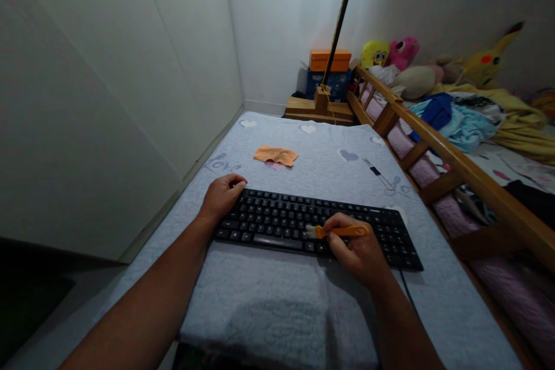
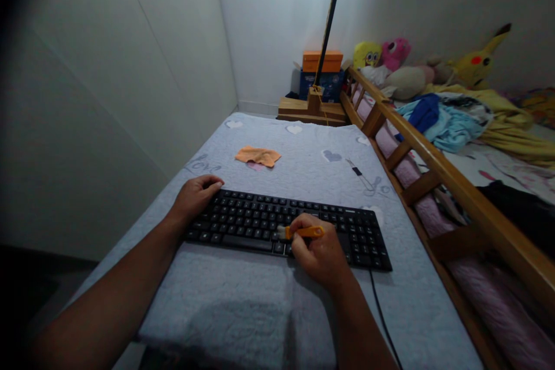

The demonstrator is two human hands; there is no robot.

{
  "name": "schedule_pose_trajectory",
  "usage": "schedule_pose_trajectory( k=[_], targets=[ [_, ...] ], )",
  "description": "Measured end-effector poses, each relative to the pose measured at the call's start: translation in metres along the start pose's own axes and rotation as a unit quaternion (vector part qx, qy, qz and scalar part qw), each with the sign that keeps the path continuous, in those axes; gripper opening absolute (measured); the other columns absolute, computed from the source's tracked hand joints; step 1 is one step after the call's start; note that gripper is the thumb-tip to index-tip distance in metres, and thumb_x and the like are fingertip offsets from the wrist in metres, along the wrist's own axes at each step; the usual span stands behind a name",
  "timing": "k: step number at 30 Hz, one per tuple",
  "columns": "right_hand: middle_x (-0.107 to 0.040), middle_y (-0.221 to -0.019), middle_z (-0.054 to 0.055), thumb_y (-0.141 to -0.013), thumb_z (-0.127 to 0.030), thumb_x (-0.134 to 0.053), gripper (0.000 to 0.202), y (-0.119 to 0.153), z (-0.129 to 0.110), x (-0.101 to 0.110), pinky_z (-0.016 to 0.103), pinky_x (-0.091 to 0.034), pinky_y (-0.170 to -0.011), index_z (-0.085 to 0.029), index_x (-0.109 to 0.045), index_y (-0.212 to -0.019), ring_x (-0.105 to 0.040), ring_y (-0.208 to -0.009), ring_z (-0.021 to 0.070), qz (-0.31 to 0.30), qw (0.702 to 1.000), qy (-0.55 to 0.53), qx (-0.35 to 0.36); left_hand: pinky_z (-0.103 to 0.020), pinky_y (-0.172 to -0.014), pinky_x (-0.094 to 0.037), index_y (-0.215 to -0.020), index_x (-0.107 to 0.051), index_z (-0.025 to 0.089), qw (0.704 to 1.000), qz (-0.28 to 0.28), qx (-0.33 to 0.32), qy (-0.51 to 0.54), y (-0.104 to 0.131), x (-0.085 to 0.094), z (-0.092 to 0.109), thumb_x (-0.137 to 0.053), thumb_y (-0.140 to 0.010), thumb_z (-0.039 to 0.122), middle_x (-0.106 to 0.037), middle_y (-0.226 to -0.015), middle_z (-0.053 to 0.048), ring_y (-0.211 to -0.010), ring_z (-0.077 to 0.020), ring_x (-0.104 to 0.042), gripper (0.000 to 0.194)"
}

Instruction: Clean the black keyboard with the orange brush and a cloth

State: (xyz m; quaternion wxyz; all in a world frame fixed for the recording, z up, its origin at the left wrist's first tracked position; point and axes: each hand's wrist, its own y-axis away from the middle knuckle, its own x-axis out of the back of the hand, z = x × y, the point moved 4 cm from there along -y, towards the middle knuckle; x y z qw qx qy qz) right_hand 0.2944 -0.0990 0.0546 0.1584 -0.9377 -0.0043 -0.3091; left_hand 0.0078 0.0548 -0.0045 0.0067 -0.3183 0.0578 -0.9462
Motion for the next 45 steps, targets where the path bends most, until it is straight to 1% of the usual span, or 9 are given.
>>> schedule_pose_trajectory(
  k=[4, 9, 14, 19, 24, 28, 37, 41, 45],
  targets=[
    [-0.061, -0.065, -0.001, -0.075, -0.012, -0.048, 0.014, 0.0, 0.0, -0.002, 0.025, -0.041, -0.056, -0.02, -0.058, -0.07, -0.056, -0.059, 0.0138, -0.03, 0.999, -0.022, -0.003, -0.033, -0.075, -0.047, -0.082, -0.073, 0.019, 1.0, 0.0, 0.002, 0.001, 0.0, 0.0, 0.001, -0.057, -0.075, 0.044, -0.074, -0.083, -0.005, -0.079, -0.0231, -0.066, 0.031],
    [-0.061, -0.065, -0.001, -0.076, -0.013, -0.048, 0.013, 0.0, 0.001, 0.001, 0.025, -0.041, -0.056, -0.02, -0.059, -0.073, -0.056, -0.059, 0.014, -0.005, 1.0, -0.009, -0.001, -0.032, -0.075, -0.048, -0.083, -0.073, 0.019, 1.0, -0.002, 0.003, 0.0, 0.001, -0.001, 0.0, -0.057, -0.076, 0.045, -0.075, -0.083, -0.005, -0.077, -0.0225, -0.065, 0.032],
    [-0.061, -0.064, 0.0, -0.076, -0.014, -0.047, 0.015, 0.0, 0.001, 0.0, 0.025, -0.041, -0.056, -0.02, -0.059, -0.071, -0.056, -0.058, 0.0142, -0.032, 0.999, -0.028, -0.012, -0.033, -0.074, -0.048, -0.083, -0.073, 0.019, 1.0, -0.001, 0.004, -0.002, 0.0, -0.001, -0.002, -0.057, -0.076, 0.045, -0.074, -0.082, -0.005, -0.076, -0.0225, -0.065, 0.032],
    [-0.06, -0.065, 0.0, -0.078, -0.016, -0.047, 0.014, 0.0, 0.001, 0.003, 0.026, -0.04, -0.056, -0.019, -0.06, -0.074, -0.055, -0.058, 0.014, 0.003, 1.0, -0.023, -0.012, -0.033, -0.073, -0.047, -0.083, -0.073, 0.019, 1.0, -0.002, 0.004, -0.005, 0.0, -0.001, -0.002, -0.056, -0.076, 0.045, -0.074, -0.081, -0.005, -0.075, -0.0225, -0.065, 0.032],
    [-0.056, -0.06, -0.001, -0.079, -0.018, -0.046, 0.015, 0.002, 0.003, 0.002, 0.027, -0.038, -0.054, -0.019, -0.059, -0.07, -0.052, -0.056, 0.0143, -0.035, 0.996, -0.07, -0.033, -0.033, -0.073, -0.047, -0.082, -0.073, 0.018, 1.0, -0.001, 0.001, 0.005, 0.0, 0.0, 0.001, -0.056, -0.075, 0.044, -0.074, -0.082, -0.005, -0.077, -0.0228, -0.065, 0.031],
    [-0.058, -0.064, -0.001, -0.084, -0.021, -0.048, 0.014, 0.004, 0.008, 0.007, 0.027, -0.04, -0.055, -0.019, -0.062, -0.081, -0.055, -0.059, 0.0156, 0.01, 0.997, -0.064, -0.049, -0.033, -0.073, -0.047, -0.081, -0.073, 0.018, 1.0, -0.001, 0.003, 0.004, 0.001, 0.0, 0.002, -0.056, -0.074, 0.043, -0.074, -0.081, -0.005, -0.075, -0.0222, -0.064, 0.03],
    [-0.067, -0.085, 0.003, -0.09, -0.016, -0.051, 0.013, -0.002, 0.006, -0.001, 0.028, -0.048, -0.07, -0.02, -0.064, -0.093, -0.064, -0.078, 0.0173, 0.076, 0.996, 0.021, 0.033, -0.033, -0.075, -0.047, -0.082, -0.072, 0.018, 1.0, 0.0, 0.004, -0.001, 0.001, 0.0, 0.001, -0.056, -0.075, 0.045, -0.074, -0.083, -0.005, -0.077, -0.0224, -0.064, 0.033],
    [-0.067, -0.088, 0.004, -0.088, -0.012, -0.05, 0.016, -0.002, 0.006, -0.005, 0.028, -0.048, -0.072, -0.019, -0.064, -0.093, -0.064, -0.08, 0.0175, 0.071, 0.996, 0.03, 0.046, -0.033, -0.075, -0.047, -0.083, -0.072, 0.018, 1.0, -0.001, 0.01, -0.002, 0.001, 0.001, 0.002, -0.056, -0.075, 0.045, -0.074, -0.084, -0.005, -0.076, -0.0222, -0.064, 0.032],
    [-0.065, -0.08, 0.003, -0.087, -0.011, -0.049, 0.016, -0.001, 0.004, -0.006, 0.028, -0.046, -0.067, -0.019, -0.064, -0.086, -0.062, -0.072, 0.0166, 0.042, 0.998, 0.037, 0.042, -0.033, -0.076, -0.047, -0.082, -0.072, 0.018, 1.0, 0.0, 0.007, -0.002, 0.001, 0.001, 0.002, -0.057, -0.075, 0.045, -0.074, -0.084, -0.005, -0.077, -0.0224, -0.064, 0.032]
  ],
)
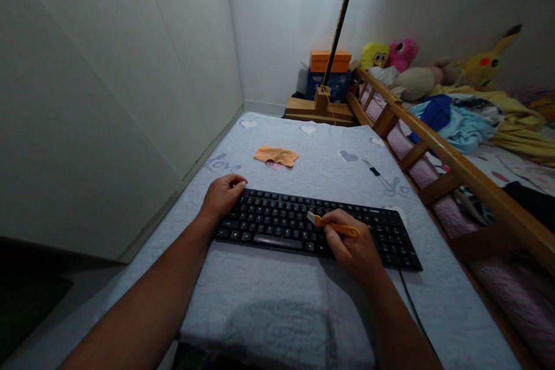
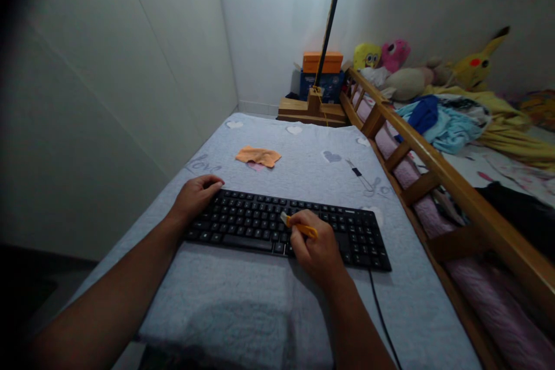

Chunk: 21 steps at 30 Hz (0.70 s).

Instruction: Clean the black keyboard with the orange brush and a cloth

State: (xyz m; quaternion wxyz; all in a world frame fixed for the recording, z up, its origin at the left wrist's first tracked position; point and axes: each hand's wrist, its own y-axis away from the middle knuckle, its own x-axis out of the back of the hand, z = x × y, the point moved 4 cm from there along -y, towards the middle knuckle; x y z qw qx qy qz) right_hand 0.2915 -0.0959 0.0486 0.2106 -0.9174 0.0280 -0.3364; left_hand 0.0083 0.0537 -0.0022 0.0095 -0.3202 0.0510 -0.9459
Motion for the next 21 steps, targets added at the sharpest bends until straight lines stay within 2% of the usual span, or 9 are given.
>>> schedule_pose_trajectory(
  k=[4, 14, 21],
  targets=[
    [-0.063, -0.076, 0.002, -0.087, -0.012, -0.048, 0.016, -0.0001, -0.0018, 0.0015, 0.027, -0.044, -0.064, -0.019, -0.063, -0.084, -0.06, -0.068, 0.0156, 0.003, 1.0, 0.001, -0.004, -0.033, -0.075, -0.047, -0.083, -0.072, 0.018, 1.0, -0.003, -0.007, 0.001, -0.0011, -0.0011, -0.0027, -0.057, -0.075, 0.046, -0.074, -0.083, -0.005, -0.077, -0.0225, -0.065, 0.033],
    [-0.062, -0.083, 0.003, -0.088, -0.011, -0.049, 0.015, 0.0025, 0.0004, 0.0018, 0.026, -0.045, -0.069, -0.019, -0.062, -0.09, -0.061, -0.076, 0.016, 0.05, 0.998, 0.008, 0.024, -0.033, -0.074, -0.047, -0.084, -0.073, 0.018, 1.0, -0.002, -0.002, -0.006, -0.0008, -0.0016, -0.0038, -0.056, -0.076, 0.045, -0.074, -0.084, -0.005, -0.076, -0.0224, -0.064, 0.033],
    [-0.062, -0.079, 0.003, -0.086, -0.01, -0.049, 0.015, 0.0014, -0.0025, -0.0026, 0.026, -0.045, -0.068, -0.018, -0.061, -0.085, -0.061, -0.073, 0.0158, 0.014, 1.0, 0.015, 0.014, -0.033, -0.074, -0.047, -0.082, -0.073, 0.018, 1.0, -0.001, -0.006, -0.004, -0.0005, -0.0009, -0.0021, -0.056, -0.076, 0.045, -0.074, -0.083, -0.005, -0.076, -0.0224, -0.065, 0.032]
  ],
)
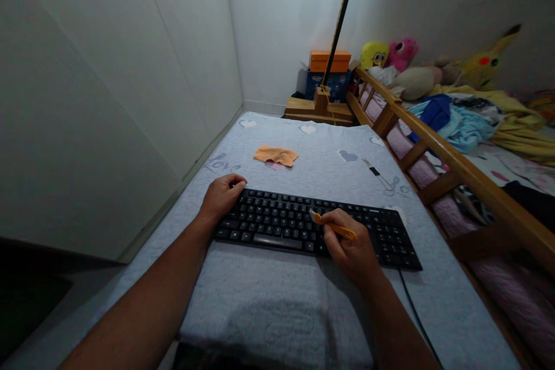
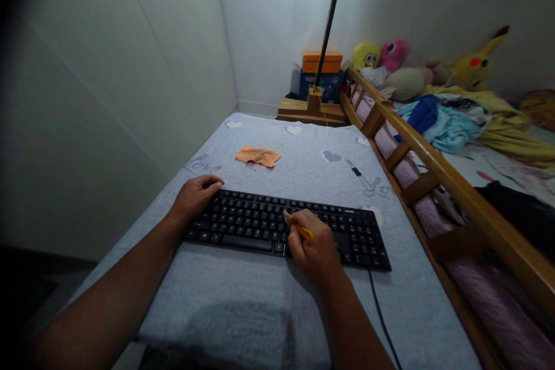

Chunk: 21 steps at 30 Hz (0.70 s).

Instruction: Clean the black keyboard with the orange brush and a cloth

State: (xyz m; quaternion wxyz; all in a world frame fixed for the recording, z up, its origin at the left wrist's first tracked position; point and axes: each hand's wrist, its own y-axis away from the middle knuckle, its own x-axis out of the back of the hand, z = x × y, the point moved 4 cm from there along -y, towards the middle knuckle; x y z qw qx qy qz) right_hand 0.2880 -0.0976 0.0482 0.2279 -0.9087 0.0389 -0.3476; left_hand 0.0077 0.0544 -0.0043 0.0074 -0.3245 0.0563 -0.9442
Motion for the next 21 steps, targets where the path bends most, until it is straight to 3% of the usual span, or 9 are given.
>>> schedule_pose_trajectory(
  k=[15, 21],
  targets=[
    [-0.061, -0.073, 0.001, -0.083, -0.011, -0.046, 0.017, -0.0005, -0.002, 0.0011, 0.026, -0.042, -0.062, -0.019, -0.06, -0.08, -0.058, -0.066, 0.0149, -0.028, 0.999, -0.015, -0.015, -0.032, -0.074, -0.047, -0.084, -0.073, 0.019, 1.0, -0.002, 0.003, -0.002, 0.0001, -0.0006, -0.0004, -0.056, -0.076, 0.045, -0.074, -0.084, -0.005, -0.077, -0.0222, -0.065, 0.032],
    [-0.059, -0.07, 0.001, -0.082, -0.011, -0.044, 0.017, -0.0012, -0.0052, 0.0051, 0.026, -0.041, -0.06, -0.019, -0.058, -0.077, -0.056, -0.063, 0.0145, -0.013, 1.0, -0.01, -0.01, -0.033, -0.074, -0.047, -0.082, -0.072, 0.019, 1.0, 0.001, 0.001, 0.009, 0.0003, 0.0003, 0.0019, -0.057, -0.075, 0.045, -0.075, -0.083, -0.005, -0.078, -0.0227, -0.065, 0.031]
  ],
)
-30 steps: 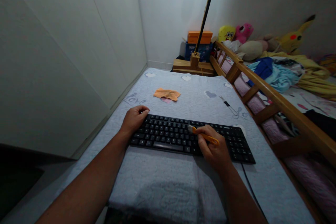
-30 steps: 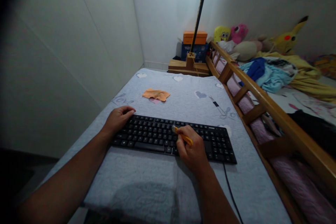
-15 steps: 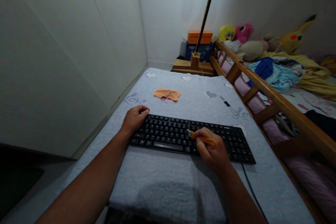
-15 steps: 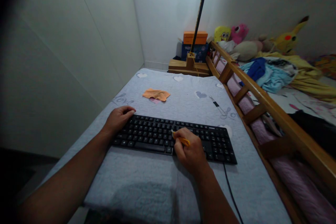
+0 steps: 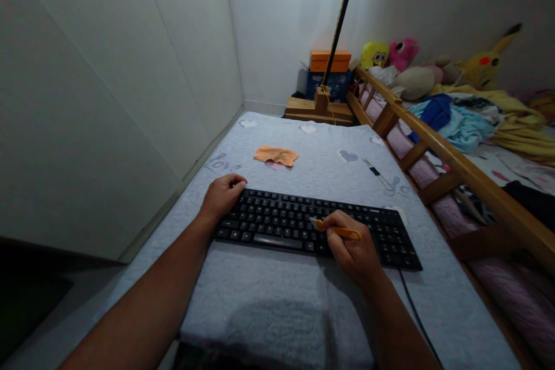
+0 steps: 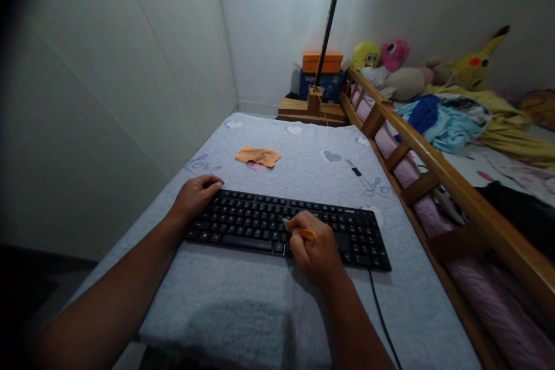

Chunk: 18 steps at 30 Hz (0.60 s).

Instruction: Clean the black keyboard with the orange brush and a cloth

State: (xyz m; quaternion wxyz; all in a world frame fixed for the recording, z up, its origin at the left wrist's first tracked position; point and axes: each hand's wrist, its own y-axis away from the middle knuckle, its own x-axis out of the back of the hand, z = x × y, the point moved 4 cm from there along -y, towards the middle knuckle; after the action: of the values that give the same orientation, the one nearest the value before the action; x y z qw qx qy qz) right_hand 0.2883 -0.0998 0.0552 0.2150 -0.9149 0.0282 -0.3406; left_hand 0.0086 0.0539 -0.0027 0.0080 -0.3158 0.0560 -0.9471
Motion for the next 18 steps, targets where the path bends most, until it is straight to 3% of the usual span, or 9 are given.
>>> schedule_pose_trajectory(
  k=[18],
  targets=[
    [-0.054, -0.058, -0.002, -0.082, -0.018, -0.047, 0.015, 0.0001, 0.0048, 0.0059, 0.026, -0.036, -0.051, -0.02, -0.059, -0.073, -0.049, -0.051, 0.013, 0.013, 0.999, -0.011, -0.046, -0.032, -0.073, -0.047, -0.082, -0.073, 0.019, 1.0, -0.001, 0.001, 0.005, -0.0003, -0.0007, -0.0026, -0.058, -0.075, 0.044, -0.074, -0.082, -0.004, -0.076, -0.0222, -0.065, 0.03]
  ],
)
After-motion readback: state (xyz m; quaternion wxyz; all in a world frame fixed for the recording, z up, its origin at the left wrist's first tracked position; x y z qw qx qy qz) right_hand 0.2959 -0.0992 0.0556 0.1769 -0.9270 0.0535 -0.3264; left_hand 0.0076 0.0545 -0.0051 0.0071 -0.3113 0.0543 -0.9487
